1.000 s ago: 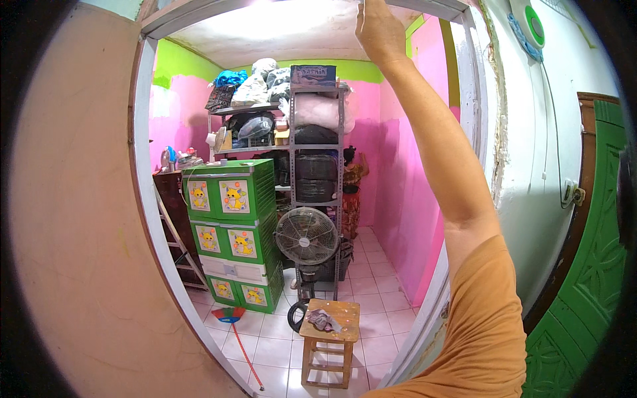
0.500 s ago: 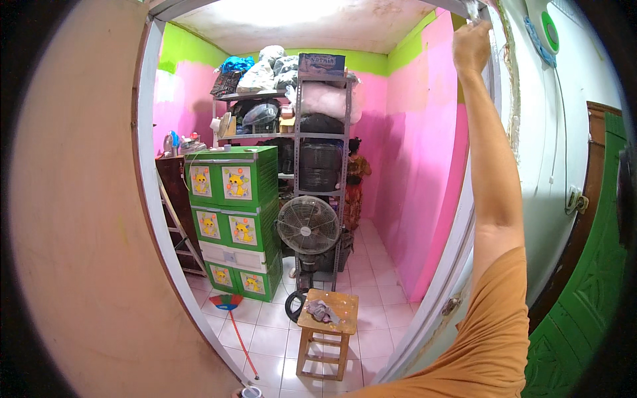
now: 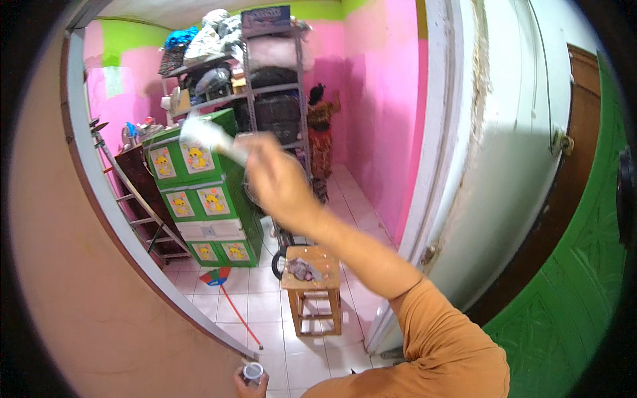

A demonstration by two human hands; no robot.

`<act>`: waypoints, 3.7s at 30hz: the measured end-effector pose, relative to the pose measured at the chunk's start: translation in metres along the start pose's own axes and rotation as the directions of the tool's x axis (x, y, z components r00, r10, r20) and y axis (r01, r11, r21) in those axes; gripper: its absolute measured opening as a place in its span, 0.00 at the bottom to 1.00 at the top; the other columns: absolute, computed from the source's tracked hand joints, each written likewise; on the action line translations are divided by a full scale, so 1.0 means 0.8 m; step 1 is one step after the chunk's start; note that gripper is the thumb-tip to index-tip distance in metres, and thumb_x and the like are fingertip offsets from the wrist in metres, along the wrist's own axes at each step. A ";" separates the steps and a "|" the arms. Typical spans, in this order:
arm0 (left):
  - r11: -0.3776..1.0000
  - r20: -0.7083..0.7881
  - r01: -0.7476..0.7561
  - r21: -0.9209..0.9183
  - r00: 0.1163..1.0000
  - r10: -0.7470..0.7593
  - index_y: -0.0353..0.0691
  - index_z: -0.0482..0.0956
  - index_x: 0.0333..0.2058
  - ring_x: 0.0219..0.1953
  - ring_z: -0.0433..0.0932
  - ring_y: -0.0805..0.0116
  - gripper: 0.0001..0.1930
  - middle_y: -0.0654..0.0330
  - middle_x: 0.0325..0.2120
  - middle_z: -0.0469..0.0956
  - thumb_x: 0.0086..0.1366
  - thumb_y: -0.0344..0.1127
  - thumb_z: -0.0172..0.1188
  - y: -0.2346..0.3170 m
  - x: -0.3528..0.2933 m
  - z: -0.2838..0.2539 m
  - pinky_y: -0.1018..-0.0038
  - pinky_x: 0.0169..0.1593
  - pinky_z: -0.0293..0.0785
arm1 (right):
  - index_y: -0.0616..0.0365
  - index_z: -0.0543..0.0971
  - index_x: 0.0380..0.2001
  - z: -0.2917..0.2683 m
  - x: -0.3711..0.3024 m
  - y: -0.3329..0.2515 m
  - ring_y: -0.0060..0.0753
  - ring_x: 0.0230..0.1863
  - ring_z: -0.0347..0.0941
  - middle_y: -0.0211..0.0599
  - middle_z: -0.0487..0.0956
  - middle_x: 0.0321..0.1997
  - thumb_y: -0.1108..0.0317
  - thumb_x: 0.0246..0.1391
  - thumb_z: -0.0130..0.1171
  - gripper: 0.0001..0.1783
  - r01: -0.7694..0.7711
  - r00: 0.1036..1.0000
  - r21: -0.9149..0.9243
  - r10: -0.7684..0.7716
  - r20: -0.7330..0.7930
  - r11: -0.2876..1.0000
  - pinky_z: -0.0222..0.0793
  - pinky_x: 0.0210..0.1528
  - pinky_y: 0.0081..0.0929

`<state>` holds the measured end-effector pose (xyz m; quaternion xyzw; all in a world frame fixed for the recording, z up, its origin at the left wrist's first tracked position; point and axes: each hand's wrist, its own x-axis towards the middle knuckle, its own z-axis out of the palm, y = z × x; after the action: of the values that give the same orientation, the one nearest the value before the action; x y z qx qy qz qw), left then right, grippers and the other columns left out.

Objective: The person dips a paintbrush into a small can of paint and paints the upper doorframe.

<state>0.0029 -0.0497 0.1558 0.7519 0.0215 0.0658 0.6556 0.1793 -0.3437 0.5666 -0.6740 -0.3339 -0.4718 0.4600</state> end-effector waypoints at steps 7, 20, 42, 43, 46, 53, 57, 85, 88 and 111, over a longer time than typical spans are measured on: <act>0.994 0.101 -0.106 0.000 0.989 0.105 0.33 0.63 0.56 0.53 0.73 0.61 0.34 0.51 0.50 0.70 0.54 0.27 0.72 -0.014 0.003 -0.005 0.66 0.60 0.69 | 0.60 0.68 0.58 0.032 -0.339 -0.013 0.29 0.29 0.80 0.39 0.83 0.35 0.62 0.67 0.54 0.21 -0.779 0.626 0.157 0.736 0.257 0.607 0.73 0.32 0.26; 0.987 0.403 -0.146 -0.063 0.901 0.159 0.33 0.63 0.58 0.56 0.73 0.60 0.35 0.50 0.53 0.71 0.53 0.25 0.71 -0.062 -0.060 -0.043 0.64 0.59 0.71 | 0.67 0.76 0.48 -0.009 -0.556 -0.234 0.28 0.29 0.78 0.39 0.81 0.34 0.62 0.68 0.56 0.17 -0.832 0.244 0.428 0.926 -0.289 0.353 0.73 0.28 0.23; 0.949 0.592 -0.305 -0.085 0.750 0.294 0.36 0.66 0.58 0.56 0.74 0.59 0.34 0.51 0.54 0.73 0.54 0.28 0.72 0.043 -0.150 -0.027 0.65 0.61 0.69 | 0.63 0.80 0.40 -0.018 -0.480 -0.410 0.21 0.27 0.77 0.36 0.81 0.30 0.69 0.63 0.61 0.08 -0.761 0.648 -0.205 0.740 -0.181 0.616 0.70 0.29 0.20; 0.954 0.640 -0.287 -0.093 0.716 0.278 0.34 0.63 0.59 0.61 0.70 0.59 0.36 0.49 0.58 0.68 0.54 0.25 0.70 0.047 -0.151 -0.027 0.65 0.65 0.65 | 0.63 0.80 0.40 -0.018 -0.481 -0.411 0.21 0.27 0.77 0.36 0.81 0.30 0.69 0.63 0.61 0.08 -0.764 0.644 -0.200 0.744 -0.179 0.613 0.70 0.29 0.20; 0.959 0.648 -0.264 -0.101 0.714 0.265 0.34 0.63 0.59 0.60 0.71 0.61 0.35 0.49 0.57 0.70 0.53 0.25 0.70 0.058 -0.162 -0.022 0.66 0.63 0.67 | 0.63 0.81 0.39 -0.021 -0.481 -0.412 0.25 0.25 0.75 0.38 0.81 0.31 0.70 0.60 0.64 0.08 -0.683 0.702 -0.337 0.709 -0.059 0.648 0.70 0.27 0.21; 0.956 0.660 -0.288 -0.059 0.707 0.254 0.34 0.64 0.59 0.57 0.73 0.62 0.35 0.51 0.55 0.72 0.53 0.26 0.71 0.067 -0.175 -0.019 0.67 0.61 0.69 | 0.60 0.81 0.39 -0.017 -0.474 -0.404 0.35 0.25 0.75 0.39 0.79 0.29 0.67 0.59 0.64 0.09 -0.684 0.615 -0.442 0.784 0.080 0.581 0.70 0.27 0.30; 0.947 0.644 -0.316 -0.057 0.713 0.277 0.36 0.65 0.58 0.55 0.74 0.61 0.35 0.51 0.54 0.73 0.53 0.28 0.72 0.075 -0.182 -0.017 0.66 0.59 0.70 | 0.58 0.80 0.36 -0.009 -0.473 -0.387 0.44 0.25 0.76 0.40 0.80 0.30 0.63 0.60 0.62 0.10 -0.644 0.617 -0.451 0.768 0.172 0.618 0.71 0.29 0.35; 0.968 0.379 -0.245 -0.046 0.893 0.244 0.34 0.63 0.59 0.58 0.74 0.62 0.36 0.51 0.54 0.72 0.54 0.27 0.71 0.070 -0.073 0.060 0.66 0.64 0.67 | 0.61 0.78 0.37 -0.053 -0.480 -0.154 0.22 0.17 0.69 0.34 0.77 0.23 0.63 0.63 0.59 0.11 -0.882 0.052 0.470 0.996 0.079 0.009 0.64 0.20 0.19; 0.974 0.354 -0.224 -0.044 0.908 0.225 0.34 0.63 0.59 0.58 0.73 0.63 0.36 0.52 0.54 0.72 0.54 0.27 0.72 0.076 -0.035 0.052 0.66 0.64 0.67 | 0.60 0.77 0.38 -0.036 -0.474 -0.113 0.22 0.19 0.70 0.33 0.77 0.25 0.63 0.63 0.58 0.11 -0.838 0.044 0.542 0.981 0.188 -0.066 0.66 0.21 0.20; 0.972 -0.094 -0.234 0.024 0.967 0.235 0.36 0.64 0.58 0.59 0.72 0.63 0.36 0.53 0.55 0.73 0.56 0.34 0.75 0.028 0.117 -0.088 0.68 0.64 0.67 | 0.56 0.73 0.36 0.251 -0.258 0.106 0.29 0.26 0.73 0.35 0.77 0.28 0.64 0.63 0.56 0.08 -0.718 0.253 0.610 0.691 0.677 -0.335 0.69 0.30 0.26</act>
<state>0.0855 0.0274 0.1938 0.7492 -0.0354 0.1789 0.6367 0.2519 -0.1892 0.3199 -0.3490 -0.0424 0.1984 0.9149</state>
